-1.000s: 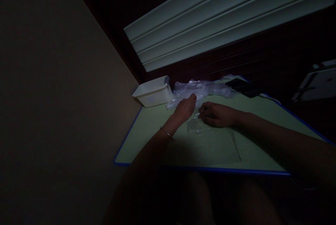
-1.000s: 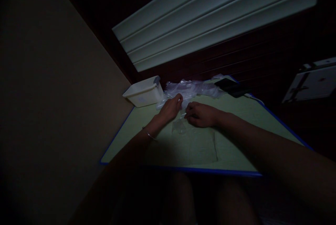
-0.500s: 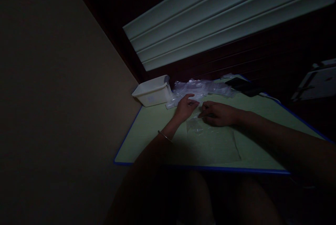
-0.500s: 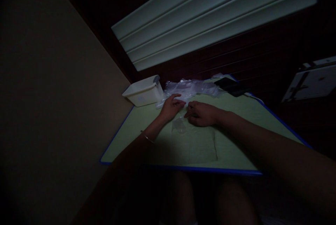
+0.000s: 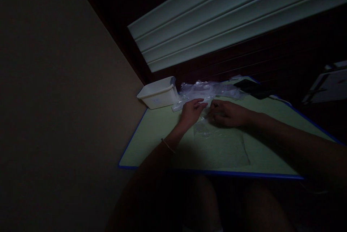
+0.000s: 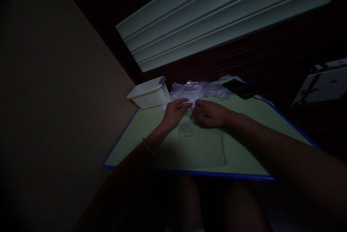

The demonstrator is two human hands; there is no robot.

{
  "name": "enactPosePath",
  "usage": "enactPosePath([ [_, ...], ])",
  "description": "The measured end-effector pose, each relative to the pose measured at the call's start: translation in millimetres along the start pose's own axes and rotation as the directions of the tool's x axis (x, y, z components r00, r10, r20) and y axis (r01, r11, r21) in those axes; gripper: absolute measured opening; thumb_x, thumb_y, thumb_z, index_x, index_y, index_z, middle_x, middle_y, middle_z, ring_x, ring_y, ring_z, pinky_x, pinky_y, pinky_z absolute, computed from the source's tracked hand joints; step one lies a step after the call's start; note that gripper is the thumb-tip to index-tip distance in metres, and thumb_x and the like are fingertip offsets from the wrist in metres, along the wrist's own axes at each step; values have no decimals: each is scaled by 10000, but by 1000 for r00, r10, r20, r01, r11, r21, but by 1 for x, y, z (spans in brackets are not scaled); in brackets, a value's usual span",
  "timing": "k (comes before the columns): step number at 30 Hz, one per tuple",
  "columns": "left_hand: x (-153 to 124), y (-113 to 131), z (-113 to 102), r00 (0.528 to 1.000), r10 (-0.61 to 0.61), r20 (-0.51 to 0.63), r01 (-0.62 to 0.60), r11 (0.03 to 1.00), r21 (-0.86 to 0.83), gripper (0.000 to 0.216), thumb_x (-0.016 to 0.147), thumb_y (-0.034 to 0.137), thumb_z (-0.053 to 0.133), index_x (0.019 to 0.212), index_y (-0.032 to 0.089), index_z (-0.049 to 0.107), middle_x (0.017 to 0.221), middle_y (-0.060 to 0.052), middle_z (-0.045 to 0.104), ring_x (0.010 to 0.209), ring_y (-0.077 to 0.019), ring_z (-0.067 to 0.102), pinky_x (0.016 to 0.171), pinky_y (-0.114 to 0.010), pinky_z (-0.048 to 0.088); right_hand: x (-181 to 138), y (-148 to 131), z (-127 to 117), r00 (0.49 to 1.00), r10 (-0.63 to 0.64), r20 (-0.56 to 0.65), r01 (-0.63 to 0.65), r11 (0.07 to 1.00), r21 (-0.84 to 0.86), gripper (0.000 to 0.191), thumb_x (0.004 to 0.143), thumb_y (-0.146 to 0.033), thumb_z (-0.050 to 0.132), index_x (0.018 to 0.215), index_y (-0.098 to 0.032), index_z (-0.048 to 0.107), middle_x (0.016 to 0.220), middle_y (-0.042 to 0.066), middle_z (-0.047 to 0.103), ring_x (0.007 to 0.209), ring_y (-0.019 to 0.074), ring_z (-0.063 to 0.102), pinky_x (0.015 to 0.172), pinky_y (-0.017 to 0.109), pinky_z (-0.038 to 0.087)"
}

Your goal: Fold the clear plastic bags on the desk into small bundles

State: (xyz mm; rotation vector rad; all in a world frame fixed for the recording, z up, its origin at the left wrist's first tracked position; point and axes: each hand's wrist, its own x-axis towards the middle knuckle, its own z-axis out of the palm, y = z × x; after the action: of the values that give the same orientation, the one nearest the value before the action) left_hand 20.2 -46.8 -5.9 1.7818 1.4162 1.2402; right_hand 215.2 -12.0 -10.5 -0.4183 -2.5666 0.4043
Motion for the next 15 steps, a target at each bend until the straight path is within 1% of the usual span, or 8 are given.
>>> enactPosePath([
  [3,-5,3,-1,1000,21,-13,-21,999,45,228,838,274,655,1007,126,695,1050,-124,725,958,-197,690,853,-314,534,1,-4,-5,987,66,-148,-69,998,-13,170,794,-206,521,844,-155,675,839,85,585,759,214,560,729,338,431],
  [5,-9,5,-2,998,70,-3,-69,993,93,187,853,265,633,964,137,712,1022,-100,733,927,-181,689,861,-309,528,1,-4,-4,974,138,-180,-145,989,-24,136,788,-222,522,864,-163,619,801,68,586,717,204,550,687,323,417],
  [7,-12,7,-3,992,122,19,-123,982,145,181,871,261,607,949,147,723,988,-78,741,899,-170,686,854,-300,522,1,-2,-1,970,193,-147,-200,979,-31,177,781,-256,537,927,-166,583,809,66,601,705,203,549,661,313,408],
  [9,-16,9,-3,989,146,35,-149,972,182,187,880,261,592,955,158,730,972,-61,746,878,-166,684,821,-285,521,0,1,4,972,214,-98,-219,975,-42,279,777,-320,566,1000,-153,570,884,94,625,757,224,567,674,317,414],
  [12,-21,11,-3,990,138,37,-143,968,208,192,882,266,591,968,169,733,971,-49,748,857,-163,681,778,-271,522,0,6,9,975,207,-77,-213,975,-69,453,781,-440,591,1099,-120,564,990,142,630,863,267,582,733,343,429],
  [15,-25,13,-1,991,129,41,-135,968,211,201,882,278,592,984,177,732,991,-46,746,832,-156,678,772,-271,523,1,7,12,973,217,-77,-225,967,-118,518,797,-510,577,1133,-116,571,995,150,635,898,284,583,770,366,427],
])
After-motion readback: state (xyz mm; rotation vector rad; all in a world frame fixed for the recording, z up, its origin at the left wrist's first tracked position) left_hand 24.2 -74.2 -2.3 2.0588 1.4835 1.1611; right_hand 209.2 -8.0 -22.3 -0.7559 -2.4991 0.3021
